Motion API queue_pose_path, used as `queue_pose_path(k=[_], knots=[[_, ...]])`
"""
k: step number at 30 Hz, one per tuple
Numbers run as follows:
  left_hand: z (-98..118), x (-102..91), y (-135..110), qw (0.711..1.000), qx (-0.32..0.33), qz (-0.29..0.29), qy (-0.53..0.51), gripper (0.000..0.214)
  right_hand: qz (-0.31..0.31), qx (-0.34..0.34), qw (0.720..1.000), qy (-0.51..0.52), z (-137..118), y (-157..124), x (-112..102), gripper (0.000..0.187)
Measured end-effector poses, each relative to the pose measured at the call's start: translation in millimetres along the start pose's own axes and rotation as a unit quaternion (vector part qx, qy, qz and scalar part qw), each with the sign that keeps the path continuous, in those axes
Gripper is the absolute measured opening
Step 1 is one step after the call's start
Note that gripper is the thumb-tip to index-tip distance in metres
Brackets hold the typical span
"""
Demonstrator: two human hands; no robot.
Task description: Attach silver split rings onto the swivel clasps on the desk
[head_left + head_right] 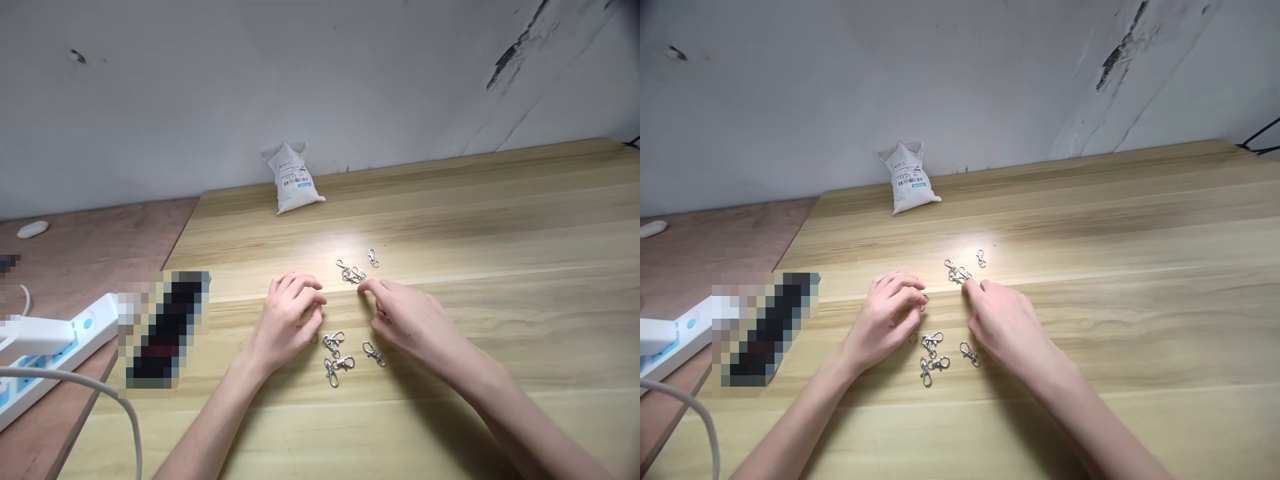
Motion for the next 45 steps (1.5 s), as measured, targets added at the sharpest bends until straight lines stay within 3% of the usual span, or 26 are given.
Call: queue_pose_path(k=[10, 13, 17, 20, 24, 29, 36, 45], knots=[[0.4, -0.5, -0.2, 1.000, 0.000, -0.001, 0.001, 0.012, -0.007, 0.005, 0.997, -0.072, -2.2, -4.0, 2.0, 0.036], [0.0, -0.8, 0.0, 1.000, 0.001, 0.001, -0.001, 0.012, 0.001, -0.016, 0.999, -0.036, -4.5, -3.1, 8.2, 0.038], [1.9, -1.5, 0.3, 1.000, 0.002, 0.003, -0.005, 0.013, 0.025, -0.054, 0.995, 0.085, -11.1, -0.7, 5.6, 0.038], [6.5, -0.9, 0.4, 1.000, 0.002, 0.003, -0.023, 0.013, 0.038, -0.073, 0.967, 0.243, -19.0, 1.2, -5.2, 0.032], [12.3, -1.4, 0.6, 0.998, -0.008, 0.005, -0.058, 0.011, 0.035, -0.080, 0.882, 0.464, -28.0, 4.0, -11.3, 0.018], [11.5, -2.6, 1.2, 0.995, -0.030, 0.007, -0.095, 0.008, 0.029, -0.077, 0.822, 0.563, -29.9, 8.0, 2.6, 0.019], [7.3, 0.5, 0.6, 0.992, -0.041, 0.003, -0.119, 0.008, 0.022, -0.078, 0.796, 0.600, -30.9, 9.8, 14.6, 0.018], [3.5, 0.5, 0.3, 0.991, -0.046, 0.011, -0.128, 0.008, 0.030, -0.097, 0.804, 0.586, -35.4, 10.0, 15.7, 0.018]])
Point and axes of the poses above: each hand's wrist, its own y-axis towards the middle knuckle, its own x-axis out of the palm, z = x × y, the point moved 10 cm from there along y, towards the middle knuckle, and after that the axes turned 3 degrees about -z, right-handed, at the moved point
